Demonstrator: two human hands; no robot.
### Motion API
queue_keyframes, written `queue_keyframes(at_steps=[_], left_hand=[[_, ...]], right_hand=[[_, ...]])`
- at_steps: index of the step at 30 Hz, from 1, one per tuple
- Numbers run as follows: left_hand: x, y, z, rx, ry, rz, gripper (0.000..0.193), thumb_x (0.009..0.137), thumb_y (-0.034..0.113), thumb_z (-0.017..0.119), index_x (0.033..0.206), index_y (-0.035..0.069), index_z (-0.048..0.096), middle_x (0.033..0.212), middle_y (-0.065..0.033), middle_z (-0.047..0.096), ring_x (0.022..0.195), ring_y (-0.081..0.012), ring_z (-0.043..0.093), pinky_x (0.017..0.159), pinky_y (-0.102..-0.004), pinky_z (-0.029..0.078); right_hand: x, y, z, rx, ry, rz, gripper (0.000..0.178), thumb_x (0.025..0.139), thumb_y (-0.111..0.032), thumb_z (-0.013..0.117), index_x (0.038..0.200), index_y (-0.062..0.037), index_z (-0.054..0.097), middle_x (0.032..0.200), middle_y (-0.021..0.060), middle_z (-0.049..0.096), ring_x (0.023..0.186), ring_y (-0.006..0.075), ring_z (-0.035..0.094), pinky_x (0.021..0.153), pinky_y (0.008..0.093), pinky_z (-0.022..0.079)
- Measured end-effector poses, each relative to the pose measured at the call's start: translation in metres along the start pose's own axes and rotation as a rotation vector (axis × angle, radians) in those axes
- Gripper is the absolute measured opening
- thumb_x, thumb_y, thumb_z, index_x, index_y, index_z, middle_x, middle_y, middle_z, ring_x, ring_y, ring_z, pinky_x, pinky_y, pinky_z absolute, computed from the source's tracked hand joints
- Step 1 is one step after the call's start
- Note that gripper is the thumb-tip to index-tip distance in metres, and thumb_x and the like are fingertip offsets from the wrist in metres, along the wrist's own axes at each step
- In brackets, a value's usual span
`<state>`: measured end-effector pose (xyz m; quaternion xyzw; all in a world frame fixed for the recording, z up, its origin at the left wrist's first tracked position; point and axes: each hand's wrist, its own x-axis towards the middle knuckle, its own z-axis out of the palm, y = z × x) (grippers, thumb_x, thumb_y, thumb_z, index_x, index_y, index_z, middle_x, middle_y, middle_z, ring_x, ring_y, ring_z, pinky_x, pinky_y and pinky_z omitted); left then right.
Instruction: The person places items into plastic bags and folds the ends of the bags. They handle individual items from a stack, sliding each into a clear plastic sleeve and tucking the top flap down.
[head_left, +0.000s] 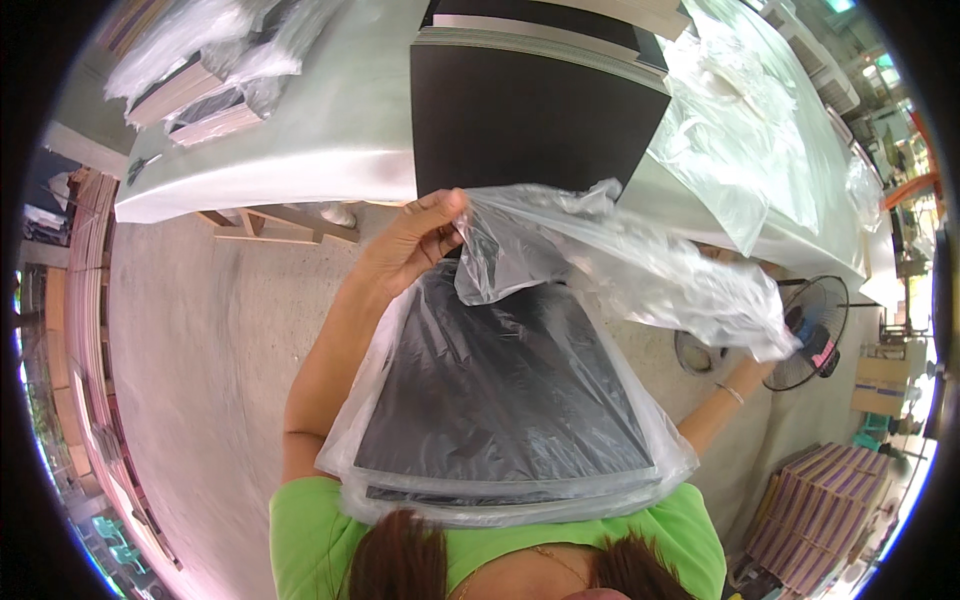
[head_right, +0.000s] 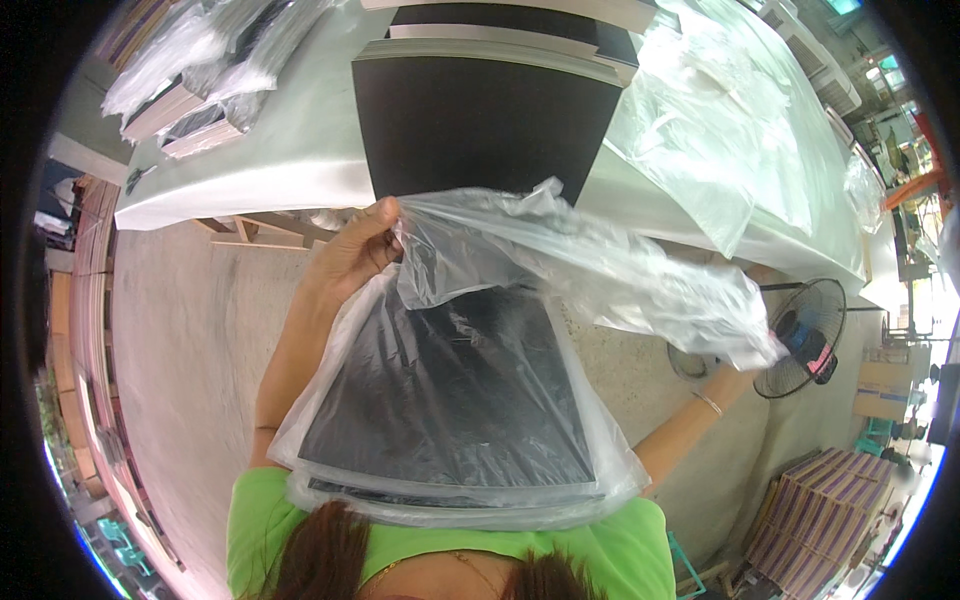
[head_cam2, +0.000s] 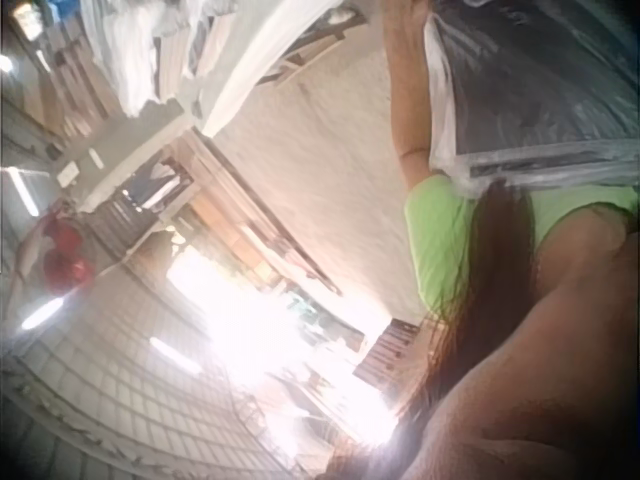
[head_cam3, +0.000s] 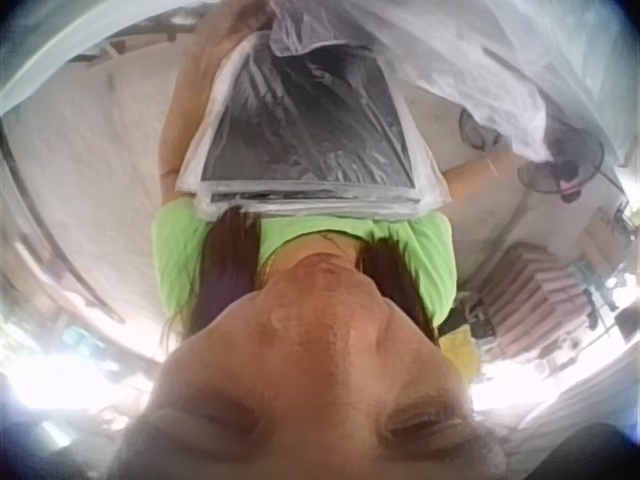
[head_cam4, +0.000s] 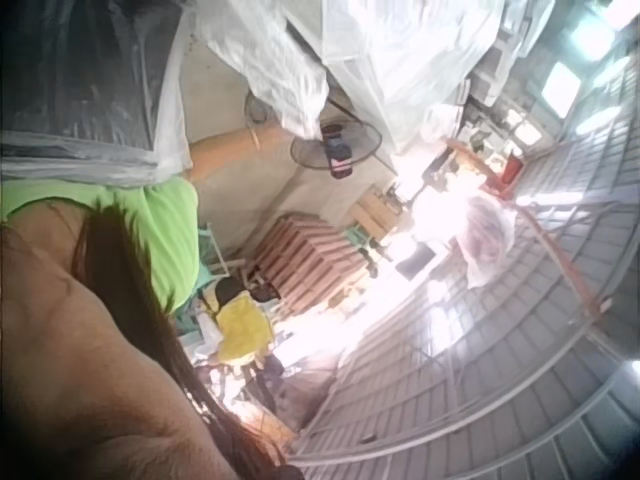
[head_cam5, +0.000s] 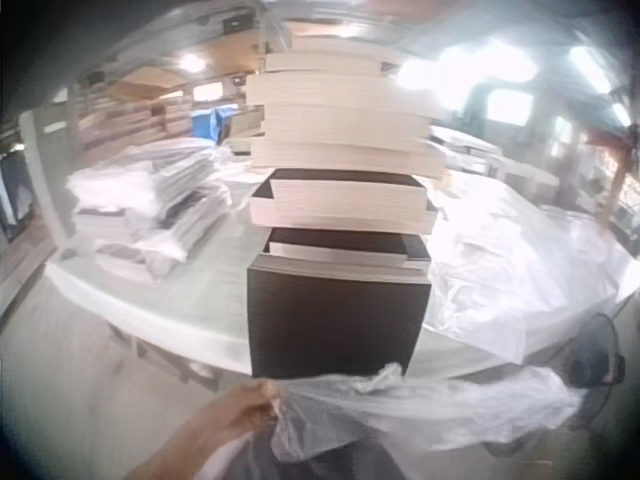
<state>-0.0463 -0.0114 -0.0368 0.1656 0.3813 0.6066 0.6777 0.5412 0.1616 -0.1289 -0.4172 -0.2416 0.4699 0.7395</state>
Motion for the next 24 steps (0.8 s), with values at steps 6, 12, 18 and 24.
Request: queue_keyframes(at_steps=[6,12,18,24], left_hand=[[-0.010,-0.004,0.038,0.257,-0.127,-0.029,0.020,0.084,0.026,0.063,0.086,0.006,0.064,0.073,0.0001,0.060,0.064,-0.0044,0.058,0.058,-0.0161,0.051],[-0.013,-0.009,0.061,0.476,-0.227,0.034,0.026,0.076,0.027,0.072,0.082,0.003,0.064,0.066,-0.0025,0.060,0.058,-0.0069,0.057,0.050,-0.0179,0.045],[-0.022,-0.010,0.073,0.410,-0.230,0.002,0.022,0.076,0.023,0.072,0.078,0.004,0.062,0.065,-0.0025,0.060,0.058,-0.0067,0.057,0.049,-0.0180,0.044],[-0.026,-0.010,0.075,0.442,-0.239,0.019,0.022,0.076,0.022,0.073,0.080,0.003,0.061,0.067,-0.0030,0.060,0.059,-0.0070,0.056,0.048,-0.0184,0.042]], right_hand=[[-0.032,-0.049,0.076,-0.023,-0.447,-0.034,0.021,0.085,-0.025,0.057,0.084,-0.0037,0.055,0.079,0.0073,0.053,0.069,0.0160,0.049,0.061,0.0308,0.042],[-0.186,0.004,0.241,-0.742,-0.879,-0.370,0.023,0.067,-0.016,0.077,0.074,-0.0043,0.059,0.063,-0.0001,0.048,0.060,0.0080,0.044,0.055,0.0244,0.039],[-0.257,0.003,0.298,-0.754,-1.234,-0.172,0.032,0.061,-0.014,0.080,0.085,-0.0056,0.060,0.069,-0.0004,0.049,0.064,0.0087,0.044,0.058,0.0236,0.037],[-0.265,0.008,0.307,-0.712,-1.322,-0.345,0.032,0.064,-0.010,0.076,0.092,-0.0050,0.060,0.082,0.0044,0.059,0.074,0.0183,0.060,0.065,0.0285,0.047]])
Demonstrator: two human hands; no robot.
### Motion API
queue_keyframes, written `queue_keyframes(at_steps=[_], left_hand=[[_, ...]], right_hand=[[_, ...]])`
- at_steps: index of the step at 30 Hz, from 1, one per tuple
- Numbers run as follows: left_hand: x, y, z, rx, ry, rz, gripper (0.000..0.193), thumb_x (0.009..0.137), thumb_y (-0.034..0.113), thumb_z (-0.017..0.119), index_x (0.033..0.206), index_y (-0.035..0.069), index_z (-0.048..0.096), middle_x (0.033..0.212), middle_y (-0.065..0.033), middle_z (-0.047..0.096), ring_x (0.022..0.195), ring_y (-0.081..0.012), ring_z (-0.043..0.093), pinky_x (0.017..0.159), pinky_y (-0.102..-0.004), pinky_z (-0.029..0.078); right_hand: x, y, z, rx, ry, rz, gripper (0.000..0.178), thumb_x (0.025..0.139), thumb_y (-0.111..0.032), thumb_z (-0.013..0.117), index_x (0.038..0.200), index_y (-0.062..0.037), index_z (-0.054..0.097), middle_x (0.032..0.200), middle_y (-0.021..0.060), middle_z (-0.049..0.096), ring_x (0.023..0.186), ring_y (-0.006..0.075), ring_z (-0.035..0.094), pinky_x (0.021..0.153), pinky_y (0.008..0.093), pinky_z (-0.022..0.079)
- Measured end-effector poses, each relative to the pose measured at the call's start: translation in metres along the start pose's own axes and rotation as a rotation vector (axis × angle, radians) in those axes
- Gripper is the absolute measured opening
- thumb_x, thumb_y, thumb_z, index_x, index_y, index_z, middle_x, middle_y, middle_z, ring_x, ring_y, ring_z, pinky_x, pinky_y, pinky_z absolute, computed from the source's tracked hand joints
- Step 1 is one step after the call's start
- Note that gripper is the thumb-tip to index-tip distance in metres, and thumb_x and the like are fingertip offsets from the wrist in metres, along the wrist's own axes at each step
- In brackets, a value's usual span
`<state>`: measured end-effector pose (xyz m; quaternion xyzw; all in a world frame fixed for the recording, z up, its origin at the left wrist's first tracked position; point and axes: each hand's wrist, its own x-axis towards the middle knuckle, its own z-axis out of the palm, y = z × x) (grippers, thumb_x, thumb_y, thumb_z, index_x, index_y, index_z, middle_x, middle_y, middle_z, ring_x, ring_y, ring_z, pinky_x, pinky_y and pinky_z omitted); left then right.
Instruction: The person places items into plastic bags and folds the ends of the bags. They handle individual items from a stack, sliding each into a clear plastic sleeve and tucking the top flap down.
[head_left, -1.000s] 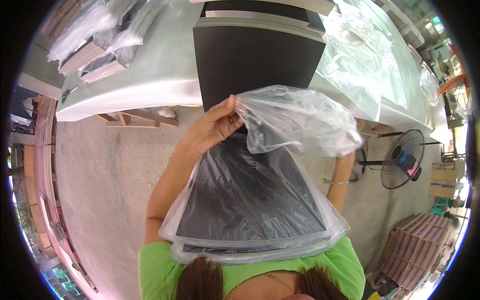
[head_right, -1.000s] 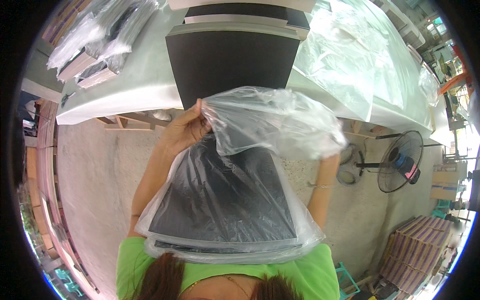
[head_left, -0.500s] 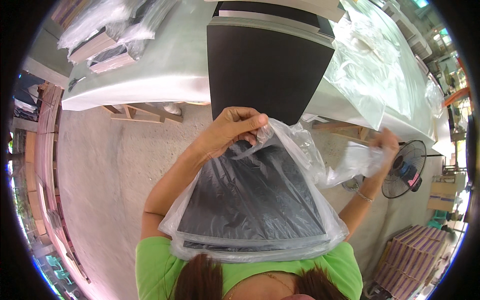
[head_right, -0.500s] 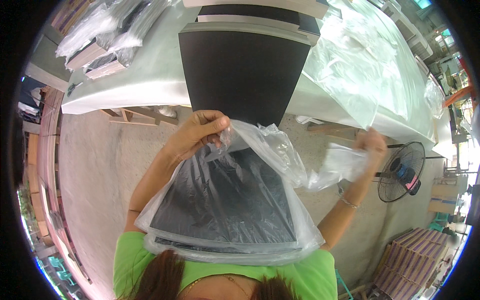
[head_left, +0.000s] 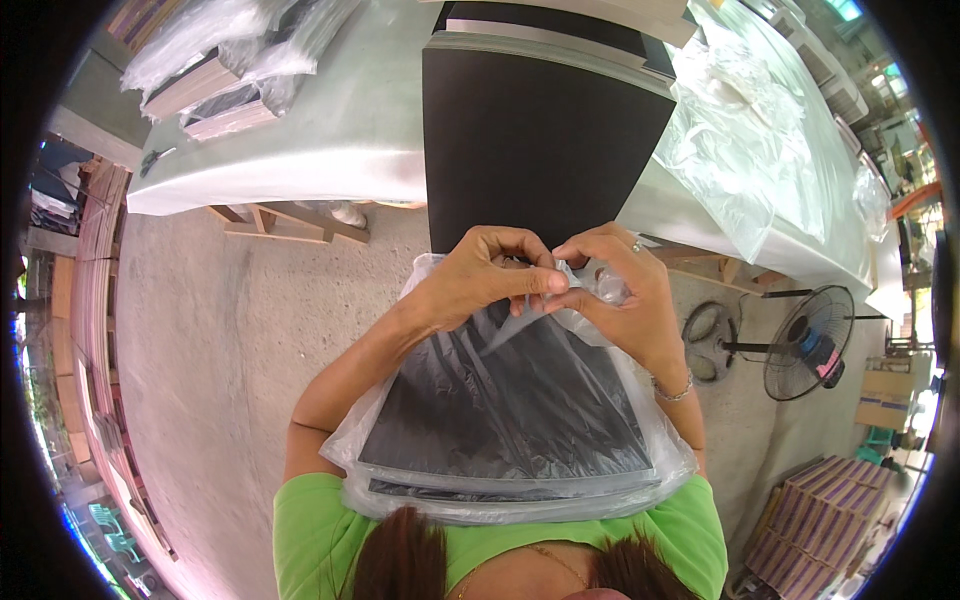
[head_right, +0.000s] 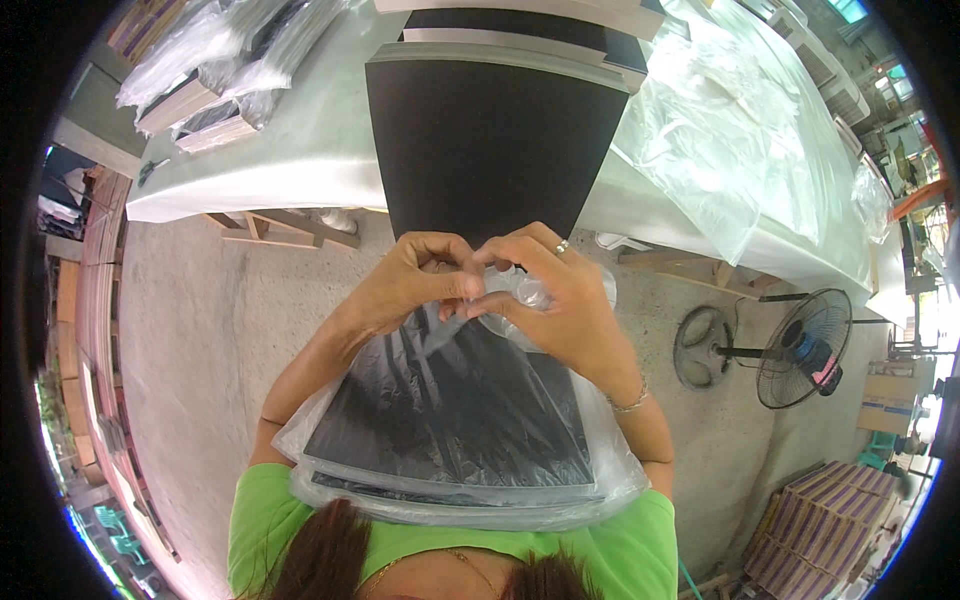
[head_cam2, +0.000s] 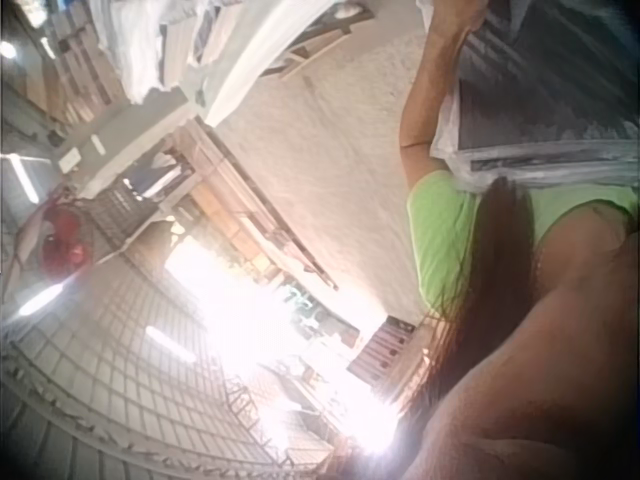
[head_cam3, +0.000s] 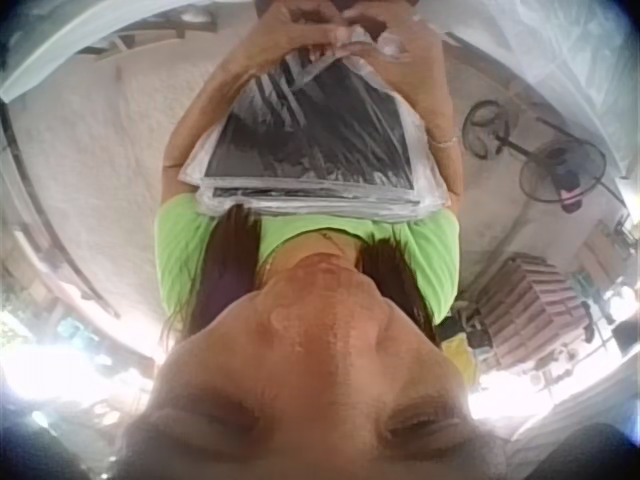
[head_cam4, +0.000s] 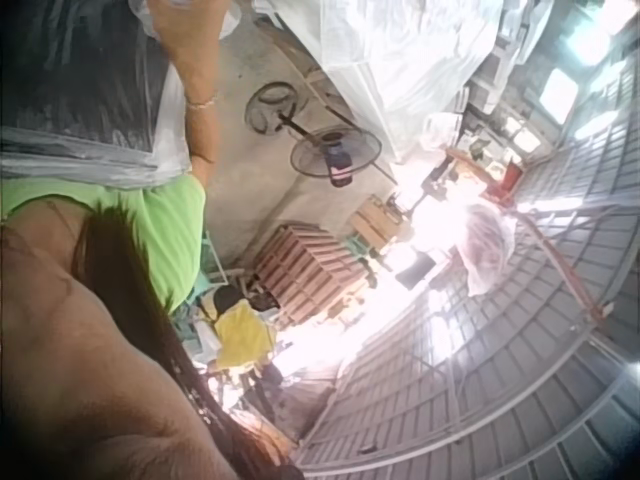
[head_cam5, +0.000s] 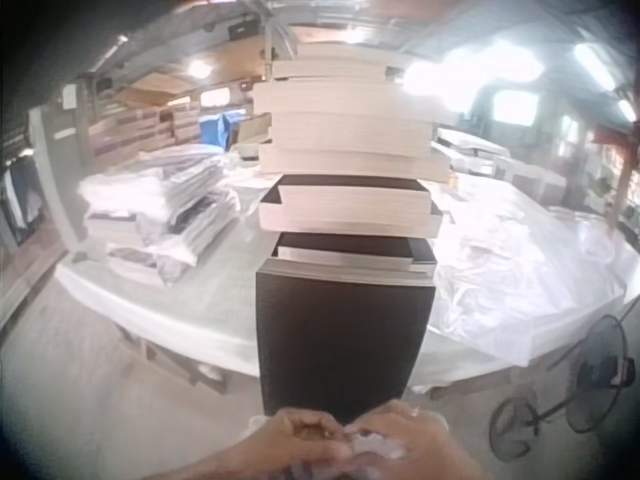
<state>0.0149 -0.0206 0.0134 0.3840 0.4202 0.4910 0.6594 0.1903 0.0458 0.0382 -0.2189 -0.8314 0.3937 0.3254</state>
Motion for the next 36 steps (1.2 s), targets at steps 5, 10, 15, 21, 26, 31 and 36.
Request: queue_keyframes(at_steps=[5,10,15,21,26,31,36], left_hand=[[0.003,-0.008,-0.003,-0.069,-0.036,-0.007,0.024,0.075,0.023,0.073,0.080,0.005,0.058,0.066,-0.0019,0.058,0.058,-0.0066,0.054,0.049,-0.0187,0.042],[0.006,-0.017,-0.010,-0.227,-0.118,-0.050,0.028,0.076,0.029,0.072,0.080,0.007,0.056,0.068,0.0001,0.055,0.060,-0.0054,0.052,0.050,-0.0175,0.043],[0.010,-0.019,-0.008,-0.387,-0.221,-0.068,0.032,0.079,0.036,0.067,0.087,0.007,0.055,0.069,0.0012,0.053,0.059,-0.0044,0.052,0.051,-0.0161,0.044],[0.011,-0.033,-0.018,-0.470,-0.182,-0.112,0.031,0.082,0.036,0.063,0.090,0.007,0.054,0.068,0.0015,0.052,0.056,-0.0040,0.054,0.050,-0.0119,0.047],[0.011,-0.029,-0.013,-0.448,-0.189,-0.089,0.029,0.083,0.036,0.061,0.089,0.008,0.054,0.069,0.0022,0.052,0.058,-0.0026,0.055,0.052,-0.0117,0.048],[0.010,-0.032,-0.015,-0.519,-0.130,-0.076,0.028,0.084,0.035,0.059,0.089,0.008,0.054,0.071,0.0022,0.052,0.059,-0.0015,0.054,0.054,-0.0130,0.049],[0.009,-0.033,-0.020,-0.560,-0.140,-0.102,0.027,0.085,0.035,0.059,0.088,0.008,0.053,0.072,0.0017,0.053,0.059,-0.0019,0.053,0.053,-0.0125,0.048]], right_hand=[[-0.002,0.003,0.006,-0.040,-0.011,-0.057,0.026,0.068,0.001,0.068,0.091,-0.0040,0.060,0.088,0.0079,0.061,0.077,0.0248,0.062,0.065,0.0309,0.049],[-0.005,0.012,0.011,-0.019,0.019,-0.115,0.027,0.066,0.010,0.062,0.090,-0.0027,0.060,0.090,0.0089,0.060,0.076,0.0253,0.061,0.064,0.0309,0.049],[-0.005,0.018,0.014,0.074,0.060,-0.148,0.028,0.065,0.013,0.060,0.089,-0.0017,0.059,0.089,0.0097,0.058,0.076,0.0246,0.061,0.064,0.0298,0.049],[-0.001,0.018,0.012,0.040,0.035,-0.094,0.024,0.066,0.009,0.062,0.087,-0.0016,0.055,0.091,0.0098,0.056,0.076,0.0259,0.059,0.063,0.0319,0.047],[-0.001,0.019,0.019,-0.117,0.038,-0.079,0.020,0.067,0.007,0.065,0.083,-0.0005,0.055,0.086,0.0073,0.055,0.072,0.0189,0.056,0.061,0.0288,0.044],[-0.001,0.020,0.022,-0.017,0.030,-0.047,0.022,0.068,0.008,0.063,0.086,0.0011,0.054,0.084,0.0078,0.053,0.073,0.0197,0.055,0.062,0.0294,0.044],[-0.001,0.026,0.016,0.003,0.002,-0.037,0.027,0.066,0.009,0.055,0.089,-0.0019,0.050,0.090,0.0111,0.051,0.078,0.0303,0.056,0.065,0.0353,0.046]])
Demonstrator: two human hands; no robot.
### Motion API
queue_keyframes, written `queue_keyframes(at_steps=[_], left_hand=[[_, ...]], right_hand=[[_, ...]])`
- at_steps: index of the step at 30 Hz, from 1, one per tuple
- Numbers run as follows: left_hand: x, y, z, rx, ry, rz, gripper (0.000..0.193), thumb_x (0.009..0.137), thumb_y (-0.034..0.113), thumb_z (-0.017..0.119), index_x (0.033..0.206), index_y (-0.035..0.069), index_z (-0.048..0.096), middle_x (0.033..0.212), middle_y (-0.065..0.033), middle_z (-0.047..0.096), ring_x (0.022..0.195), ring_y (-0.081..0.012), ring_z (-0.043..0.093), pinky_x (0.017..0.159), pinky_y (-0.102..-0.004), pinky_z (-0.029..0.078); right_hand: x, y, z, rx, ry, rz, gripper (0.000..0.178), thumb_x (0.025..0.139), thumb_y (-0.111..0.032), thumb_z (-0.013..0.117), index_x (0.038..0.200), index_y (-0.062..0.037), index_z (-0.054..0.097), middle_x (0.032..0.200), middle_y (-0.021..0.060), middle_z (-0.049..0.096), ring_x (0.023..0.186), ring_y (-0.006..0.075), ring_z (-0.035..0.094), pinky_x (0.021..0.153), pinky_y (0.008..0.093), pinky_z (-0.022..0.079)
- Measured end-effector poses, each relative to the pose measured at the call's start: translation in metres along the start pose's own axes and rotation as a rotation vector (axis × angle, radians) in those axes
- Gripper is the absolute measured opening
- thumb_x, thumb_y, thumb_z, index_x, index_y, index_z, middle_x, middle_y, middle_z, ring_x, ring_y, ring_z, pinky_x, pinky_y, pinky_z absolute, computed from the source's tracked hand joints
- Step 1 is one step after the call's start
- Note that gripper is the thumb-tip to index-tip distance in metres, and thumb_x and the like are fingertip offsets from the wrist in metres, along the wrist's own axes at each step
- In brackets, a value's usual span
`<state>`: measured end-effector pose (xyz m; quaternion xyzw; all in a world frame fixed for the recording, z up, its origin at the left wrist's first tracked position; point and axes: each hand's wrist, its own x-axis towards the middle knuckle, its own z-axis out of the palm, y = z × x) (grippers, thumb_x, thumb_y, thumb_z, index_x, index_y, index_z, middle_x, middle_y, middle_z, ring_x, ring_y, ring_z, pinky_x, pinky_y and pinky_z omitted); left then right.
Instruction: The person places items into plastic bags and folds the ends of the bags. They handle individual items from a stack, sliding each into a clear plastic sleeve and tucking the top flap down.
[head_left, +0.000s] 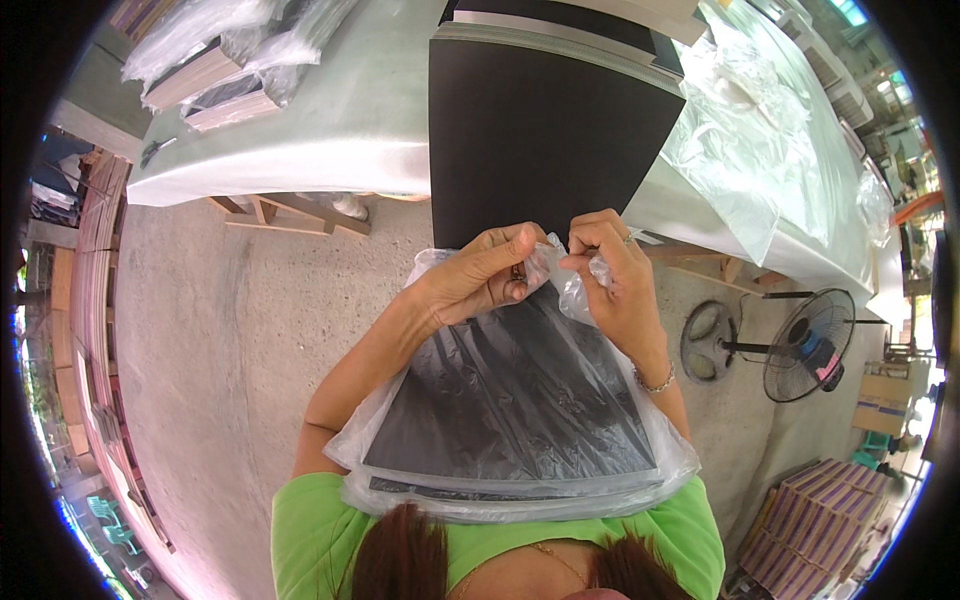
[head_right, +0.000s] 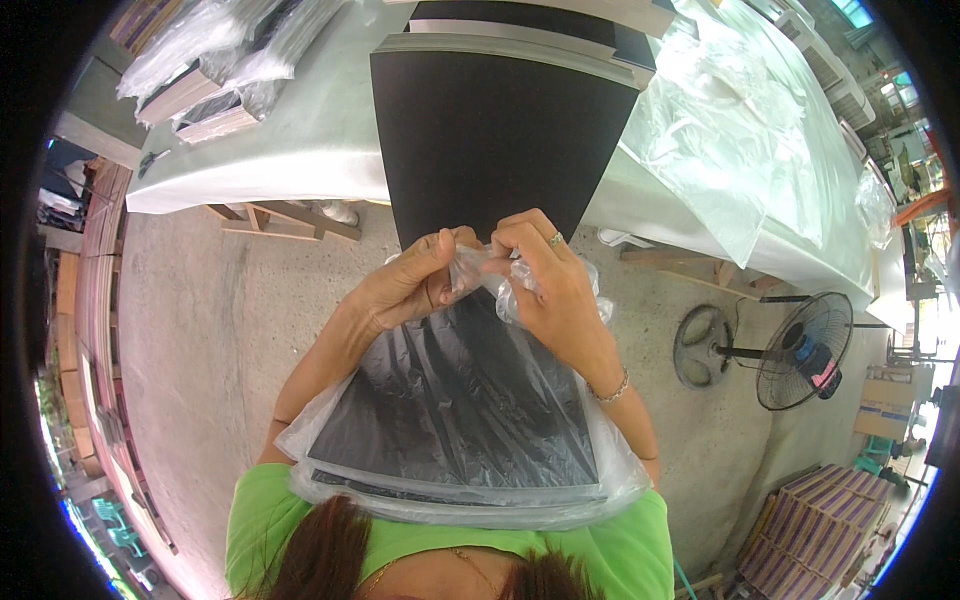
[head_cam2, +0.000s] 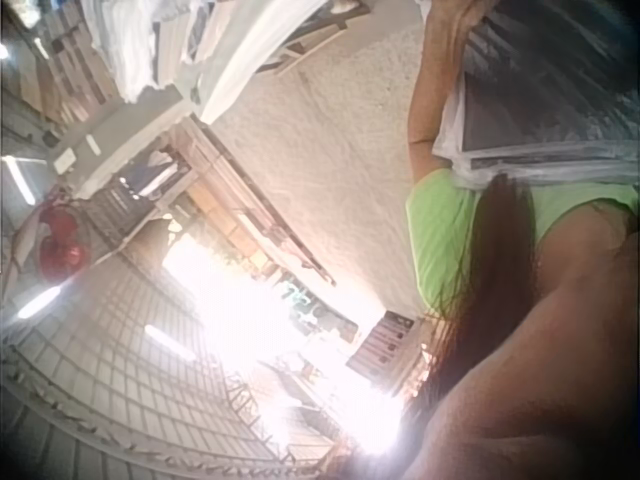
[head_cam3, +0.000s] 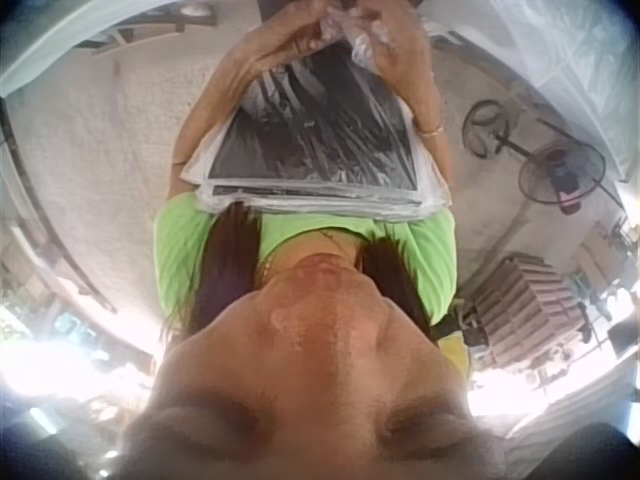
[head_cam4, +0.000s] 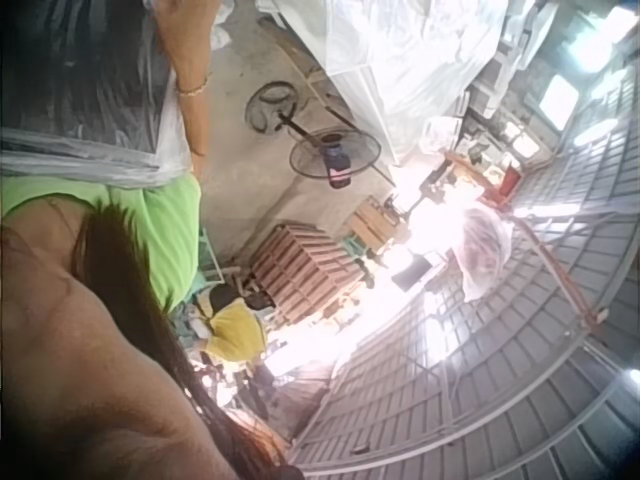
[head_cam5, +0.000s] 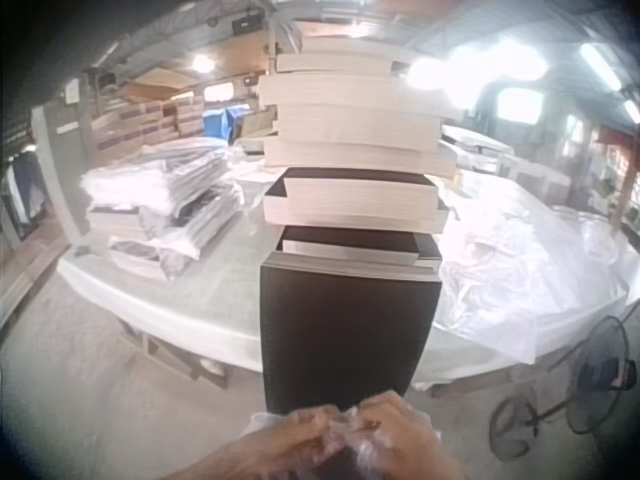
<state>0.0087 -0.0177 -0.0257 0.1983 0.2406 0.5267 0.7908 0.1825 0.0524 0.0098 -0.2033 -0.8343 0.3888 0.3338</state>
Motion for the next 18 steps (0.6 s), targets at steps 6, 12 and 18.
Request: queue_keyframes(at_steps=[6,12,18], left_hand=[[0.002,-0.006,0.001,0.083,0.008,-0.001,0.032,0.085,0.035,0.059,0.097,0.007,0.054,0.076,0.0010,0.054,0.058,-0.0025,0.053,0.053,-0.0114,0.048],[0.000,-0.002,0.011,0.076,-0.012,-0.024,0.042,0.084,0.040,0.058,0.106,0.004,0.053,0.080,0.0010,0.055,0.060,-0.0012,0.052,0.053,-0.0113,0.047],[0.000,-0.006,0.010,0.051,0.007,-0.045,0.037,0.086,0.044,0.053,0.092,0.008,0.053,0.079,0.0026,0.049,0.064,-0.0019,0.046,0.055,-0.0150,0.043]], right_hand=[[0.002,-0.005,0.010,-0.159,-0.013,0.015,0.018,0.072,0.006,0.060,0.086,0.0004,0.051,0.085,0.0100,0.051,0.074,0.0233,0.054,0.064,0.0309,0.044],[-0.001,-0.001,0.011,0.033,-0.028,-0.015,0.028,0.068,0.010,0.050,0.093,-0.0008,0.054,0.091,0.0112,0.051,0.082,0.0286,0.057,0.068,0.0334,0.047],[-0.001,-0.001,0.010,0.187,0.013,0.035,0.019,0.070,0.010,0.054,0.086,0.0002,0.057,0.089,0.0076,0.053,0.082,0.0215,0.056,0.070,0.0310,0.045]])
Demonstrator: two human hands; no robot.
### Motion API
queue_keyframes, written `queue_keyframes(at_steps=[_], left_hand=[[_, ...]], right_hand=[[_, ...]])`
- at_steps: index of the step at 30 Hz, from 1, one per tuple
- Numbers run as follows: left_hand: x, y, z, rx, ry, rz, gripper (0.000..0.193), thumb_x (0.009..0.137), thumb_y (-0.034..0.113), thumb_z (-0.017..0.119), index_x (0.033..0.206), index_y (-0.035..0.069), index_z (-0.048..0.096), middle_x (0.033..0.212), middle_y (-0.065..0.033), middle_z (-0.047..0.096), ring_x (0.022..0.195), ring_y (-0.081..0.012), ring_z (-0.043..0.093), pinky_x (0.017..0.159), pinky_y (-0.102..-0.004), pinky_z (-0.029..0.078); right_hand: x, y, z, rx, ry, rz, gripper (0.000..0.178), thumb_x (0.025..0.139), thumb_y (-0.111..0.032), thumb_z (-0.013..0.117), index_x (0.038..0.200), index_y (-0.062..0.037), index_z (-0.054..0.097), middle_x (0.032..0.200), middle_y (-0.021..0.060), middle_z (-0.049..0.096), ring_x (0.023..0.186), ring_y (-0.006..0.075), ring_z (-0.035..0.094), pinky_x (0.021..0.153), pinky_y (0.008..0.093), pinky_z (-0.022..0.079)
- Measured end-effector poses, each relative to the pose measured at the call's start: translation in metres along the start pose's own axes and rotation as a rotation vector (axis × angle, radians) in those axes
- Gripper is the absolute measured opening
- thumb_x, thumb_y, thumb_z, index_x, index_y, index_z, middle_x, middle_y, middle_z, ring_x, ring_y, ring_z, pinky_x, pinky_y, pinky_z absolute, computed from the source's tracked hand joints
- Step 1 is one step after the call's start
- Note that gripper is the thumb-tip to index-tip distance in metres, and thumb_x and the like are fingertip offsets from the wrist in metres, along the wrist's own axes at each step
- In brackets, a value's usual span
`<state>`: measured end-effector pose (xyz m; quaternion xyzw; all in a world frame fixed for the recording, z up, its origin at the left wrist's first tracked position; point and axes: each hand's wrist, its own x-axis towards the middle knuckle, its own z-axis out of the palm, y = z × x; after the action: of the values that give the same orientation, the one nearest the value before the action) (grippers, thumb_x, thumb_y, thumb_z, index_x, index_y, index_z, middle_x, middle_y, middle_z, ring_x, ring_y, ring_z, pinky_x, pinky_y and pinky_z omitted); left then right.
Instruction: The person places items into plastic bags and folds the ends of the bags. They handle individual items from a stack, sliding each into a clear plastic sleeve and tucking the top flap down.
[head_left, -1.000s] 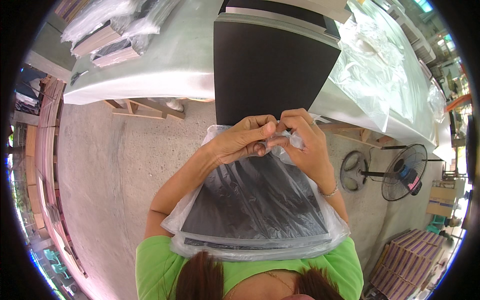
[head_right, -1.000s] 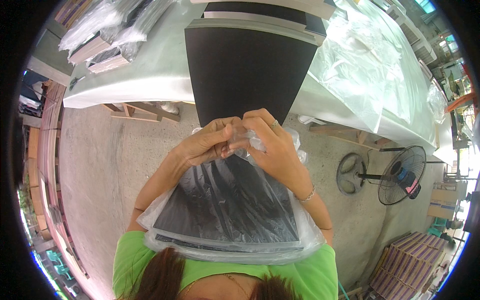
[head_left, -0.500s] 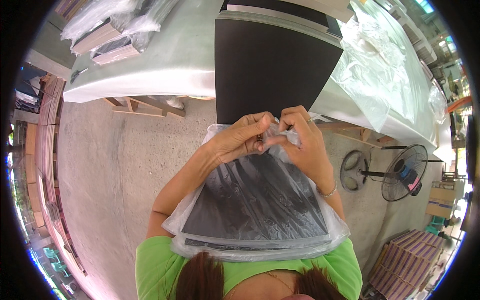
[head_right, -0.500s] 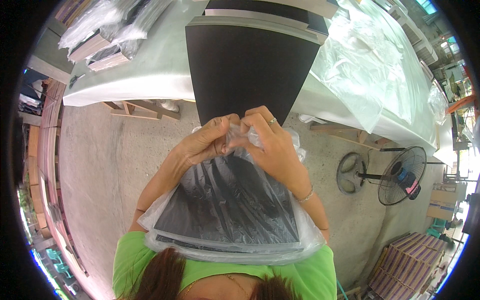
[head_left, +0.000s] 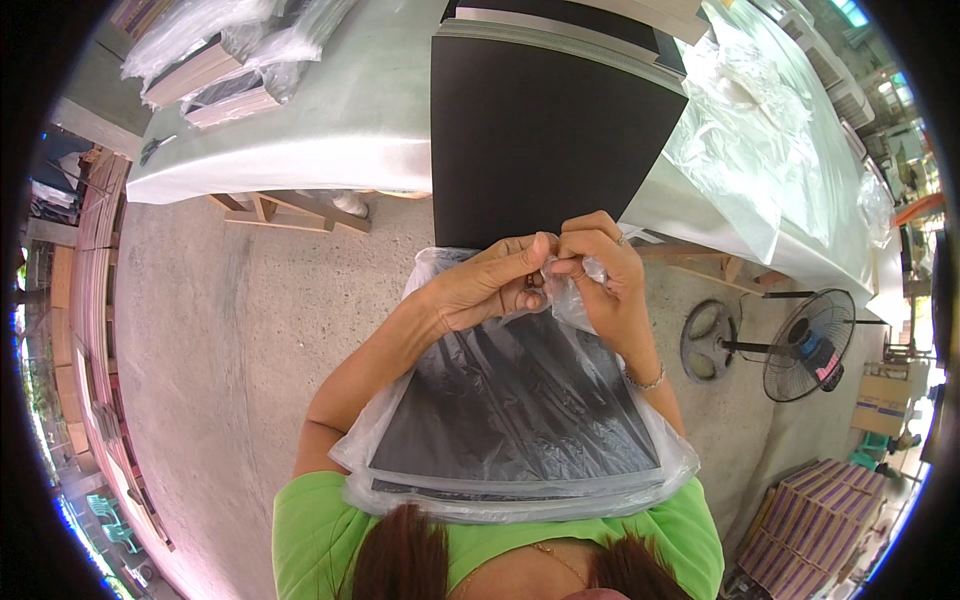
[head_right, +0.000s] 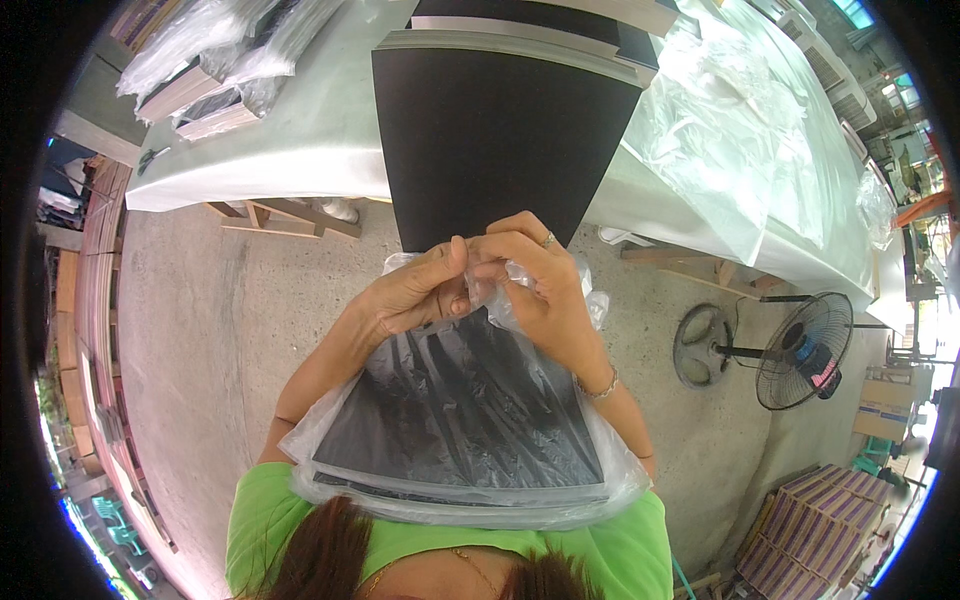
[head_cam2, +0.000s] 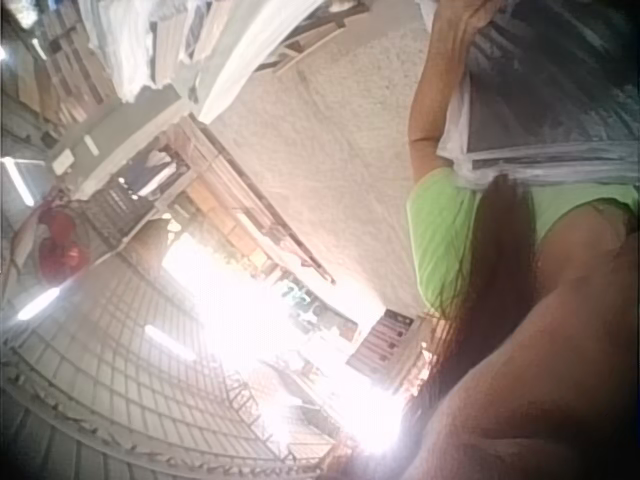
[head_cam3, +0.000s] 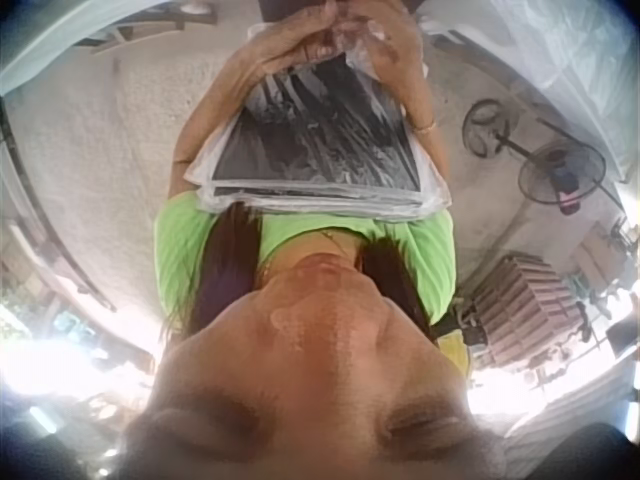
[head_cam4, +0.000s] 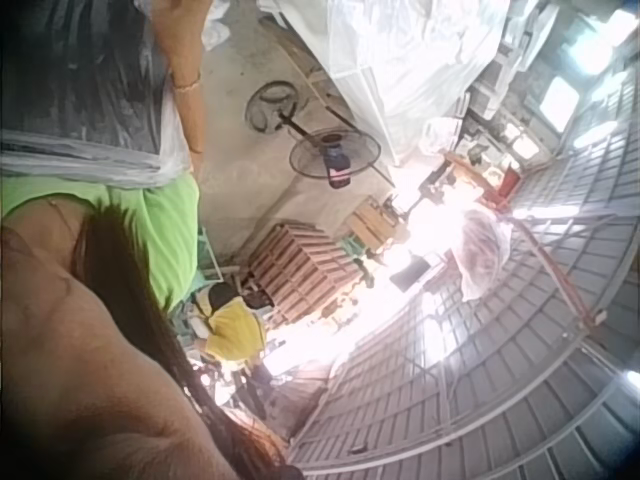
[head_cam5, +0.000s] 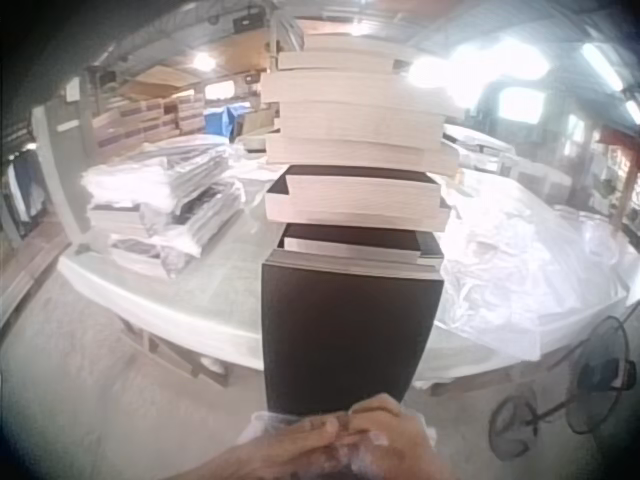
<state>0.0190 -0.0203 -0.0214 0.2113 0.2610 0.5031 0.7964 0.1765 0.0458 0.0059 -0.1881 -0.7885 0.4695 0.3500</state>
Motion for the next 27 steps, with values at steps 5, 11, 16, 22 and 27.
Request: queue_keyframes(at_steps=[5,11,16,22,27], left_hand=[[0.001,-0.001,-0.005,-0.075,-0.034,0.009,0.035,0.088,0.044,0.050,0.088,0.009,0.052,0.078,0.0030,0.046,0.067,-0.0034,0.044,0.055,-0.0161,0.042],[-0.001,0.001,0.001,0.310,0.145,0.275,0.030,0.091,0.035,0.051,0.091,0.005,0.054,0.078,0.0004,0.052,0.069,-0.0057,0.049,0.057,-0.0184,0.043],[-0.011,0.008,0.019,0.974,0.413,0.520,0.026,0.084,0.024,0.063,0.088,-0.002,0.062,0.080,-0.0047,0.058,0.068,-0.0072,0.052,0.056,-0.0202,0.042],[-0.013,0.012,0.016,0.886,0.422,0.381,0.020,0.078,0.017,0.070,0.081,-0.002,0.067,0.076,-0.0036,0.060,0.063,-0.0054,0.051,0.053,-0.0192,0.039],[-0.015,0.015,0.009,0.756,0.324,0.211,0.020,0.077,0.021,0.071,0.082,0.002,0.067,0.072,-0.0017,0.060,0.057,-0.0048,0.049,0.048,-0.0191,0.038]], right_hand=[[-0.001,0.013,0.000,0.064,0.092,-0.007,0.014,0.071,0.003,0.063,0.083,-0.0008,0.056,0.086,0.0067,0.053,0.078,0.0176,0.053,0.070,0.0276,0.041],[-0.001,0.017,0.002,0.023,0.182,0.001,0.014,0.071,-0.002,0.067,0.081,-0.0005,0.056,0.085,0.0071,0.053,0.075,0.0170,0.053,0.067,0.0271,0.041],[0.000,0.012,-0.001,-0.074,0.208,0.012,0.013,0.072,-0.002,0.067,0.080,-0.0002,0.056,0.082,0.0076,0.054,0.071,0.0171,0.053,0.064,0.0268,0.042],[0.001,0.011,0.000,-0.116,0.228,0.010,0.014,0.072,0.000,0.065,0.084,-0.0016,0.059,0.085,0.0075,0.056,0.073,0.0188,0.056,0.064,0.0273,0.043],[-0.003,0.006,0.001,-0.191,0.157,-0.011,0.027,0.069,0.005,0.064,0.093,-0.0074,0.064,0.089,0.0078,0.056,0.076,0.0204,0.058,0.065,0.0286,0.046]])
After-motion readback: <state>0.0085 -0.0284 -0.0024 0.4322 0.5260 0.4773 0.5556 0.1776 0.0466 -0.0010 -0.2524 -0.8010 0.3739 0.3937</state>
